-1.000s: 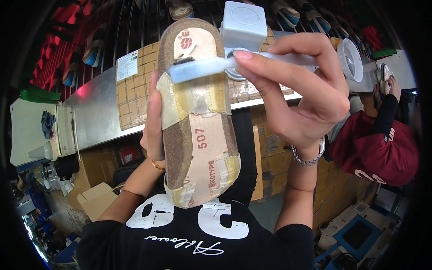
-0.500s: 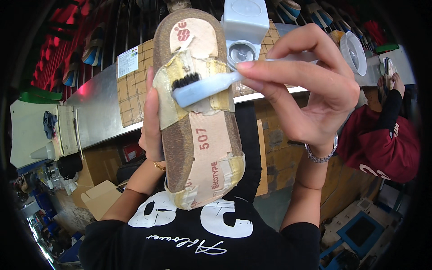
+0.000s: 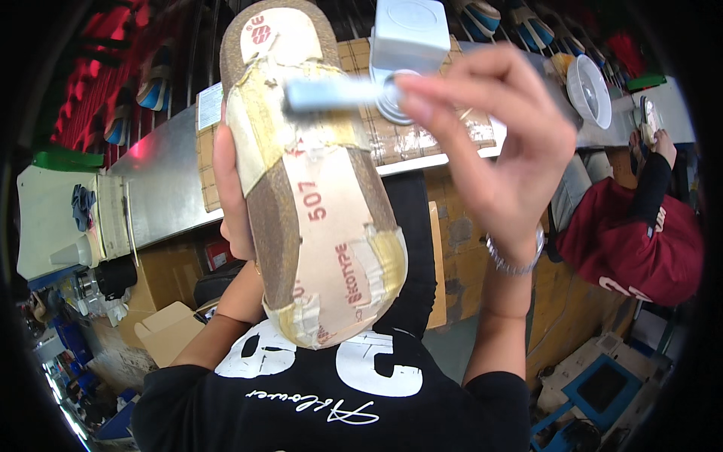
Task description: The person holds a shoe with a taped sole and repeatedly applies glue to the sole using a brush. The person dips the brush into a container and spreads the glue across the sole surface throughout the clip.
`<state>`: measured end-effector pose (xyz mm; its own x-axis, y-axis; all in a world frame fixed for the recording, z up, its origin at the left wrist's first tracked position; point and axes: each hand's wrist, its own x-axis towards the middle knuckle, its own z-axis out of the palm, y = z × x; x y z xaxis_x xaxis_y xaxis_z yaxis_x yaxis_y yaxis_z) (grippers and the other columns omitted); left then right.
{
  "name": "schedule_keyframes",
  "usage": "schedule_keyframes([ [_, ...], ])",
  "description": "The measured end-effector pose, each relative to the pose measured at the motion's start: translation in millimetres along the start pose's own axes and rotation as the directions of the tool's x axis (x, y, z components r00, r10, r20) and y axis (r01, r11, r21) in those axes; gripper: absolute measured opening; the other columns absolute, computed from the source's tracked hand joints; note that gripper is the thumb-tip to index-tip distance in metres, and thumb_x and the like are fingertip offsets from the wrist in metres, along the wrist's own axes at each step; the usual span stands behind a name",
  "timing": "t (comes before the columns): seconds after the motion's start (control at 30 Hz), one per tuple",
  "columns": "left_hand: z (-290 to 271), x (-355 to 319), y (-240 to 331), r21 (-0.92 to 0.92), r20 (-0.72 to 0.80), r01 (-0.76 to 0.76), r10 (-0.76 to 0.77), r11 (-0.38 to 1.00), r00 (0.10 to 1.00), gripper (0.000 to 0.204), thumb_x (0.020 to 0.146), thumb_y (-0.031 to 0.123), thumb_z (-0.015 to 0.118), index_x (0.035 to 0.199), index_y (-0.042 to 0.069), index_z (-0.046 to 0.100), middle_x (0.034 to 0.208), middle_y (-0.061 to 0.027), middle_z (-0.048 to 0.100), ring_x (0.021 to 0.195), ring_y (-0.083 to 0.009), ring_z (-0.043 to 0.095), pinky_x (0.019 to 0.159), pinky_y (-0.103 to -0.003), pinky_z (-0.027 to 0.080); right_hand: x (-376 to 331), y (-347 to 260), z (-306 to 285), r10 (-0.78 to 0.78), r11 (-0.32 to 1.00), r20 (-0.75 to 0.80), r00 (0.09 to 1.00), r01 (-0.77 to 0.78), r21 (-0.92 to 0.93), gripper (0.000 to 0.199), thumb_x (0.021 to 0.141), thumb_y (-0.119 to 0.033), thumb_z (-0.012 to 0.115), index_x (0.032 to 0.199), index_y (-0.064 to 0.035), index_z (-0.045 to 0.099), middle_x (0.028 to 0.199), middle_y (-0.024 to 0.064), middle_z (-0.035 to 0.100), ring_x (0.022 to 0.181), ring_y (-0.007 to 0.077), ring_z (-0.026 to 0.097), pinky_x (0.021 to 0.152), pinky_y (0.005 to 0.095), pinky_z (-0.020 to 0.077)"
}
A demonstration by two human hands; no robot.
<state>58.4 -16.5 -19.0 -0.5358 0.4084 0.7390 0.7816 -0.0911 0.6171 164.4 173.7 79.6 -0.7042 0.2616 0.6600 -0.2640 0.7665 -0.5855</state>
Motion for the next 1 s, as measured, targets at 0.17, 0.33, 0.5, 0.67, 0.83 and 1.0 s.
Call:
schedule_keyframes([
  [0.17,-5.4,1.4,-16.5,0.002,-0.043,-0.028,0.028,1.000,0.999,0.106,0.072,0.004,0.087,0.154,-0.001,0.020,0.150,-0.0461,0.020,0.121,-0.0446,0.059,0.094,-0.041,0.057,-16.4,-34.1,3.7,0.217,0.971,-0.014,0.976,-0.214,0.110,0.021,0.074,0.003,0.077,0.094,-0.0029,0.080,0.078,0.0028,0.060,0.072,0.0111,0.054,0.065,0.0234,0.0400],
  [0.33,-3.4,11.6,-14.2,0.115,-0.033,-0.092,0.096,0.989,0.995,0.106,0.071,0.012,0.090,0.151,-0.006,0.022,0.147,-0.0490,0.023,0.112,-0.0432,0.065,0.087,-0.038,0.060,-10.8,-43.0,13.2,0.103,0.988,-0.083,0.991,-0.112,-0.107,0.019,0.078,0.005,0.074,0.097,0.0031,0.076,0.086,0.0069,0.059,0.083,0.0154,0.054,0.075,0.0252,0.0389],
  [0.5,-3.7,6.8,-5.6,-0.145,0.001,0.206,-0.209,0.968,0.978,0.076,0.094,0.033,0.054,0.155,0.001,0.020,0.156,-0.0288,0.025,0.128,-0.0341,0.053,0.103,-0.040,0.050,-6.1,-38.4,10.4,-0.041,0.989,-0.085,0.996,0.028,-0.145,0.025,0.074,0.009,0.075,0.098,0.0018,0.077,0.092,0.0096,0.061,0.083,0.0161,0.055,0.076,0.0252,0.0415],
  [0.67,-6.6,11.4,-2.6,-0.135,0.007,0.171,-0.172,0.976,0.985,0.075,0.095,0.033,0.051,0.156,0.004,0.018,0.155,-0.0271,0.029,0.129,-0.0334,0.053,0.106,-0.040,0.049,-3.5,-27.8,4.8,-0.083,0.996,0.004,0.997,0.083,-0.045,0.026,0.072,0.009,0.075,0.097,0.0009,0.077,0.095,0.0114,0.061,0.085,0.0166,0.055,0.075,0.0252,0.0416],
  [0.83,-8.4,12.8,2.3,-0.107,-0.017,0.195,-0.198,0.975,0.980,0.071,0.099,0.037,0.044,0.157,0.005,0.019,0.152,-0.0253,0.035,0.128,-0.0319,0.055,0.105,-0.040,0.050,-5.1,-27.9,-1.4,-0.061,0.998,0.071,0.996,0.062,-0.023,0.027,0.069,0.005,0.075,0.095,-0.0001,0.077,0.094,0.0123,0.061,0.085,0.0180,0.055,0.074,0.0266,0.0400],
  [1.0,-7.3,11.4,4.1,-0.051,-0.096,0.213,-0.217,0.976,0.971,0.067,0.103,0.041,0.037,0.157,0.006,0.020,0.149,-0.0235,0.041,0.126,-0.0303,0.056,0.105,-0.040,0.050,-15.6,-30.6,-2.0,-0.032,0.999,0.091,0.995,0.032,0.008,0.026,0.068,0.000,0.077,0.094,-0.0009,0.077,0.095,0.0128,0.060,0.086,0.0199,0.054,0.075,0.0287,0.0391],
])
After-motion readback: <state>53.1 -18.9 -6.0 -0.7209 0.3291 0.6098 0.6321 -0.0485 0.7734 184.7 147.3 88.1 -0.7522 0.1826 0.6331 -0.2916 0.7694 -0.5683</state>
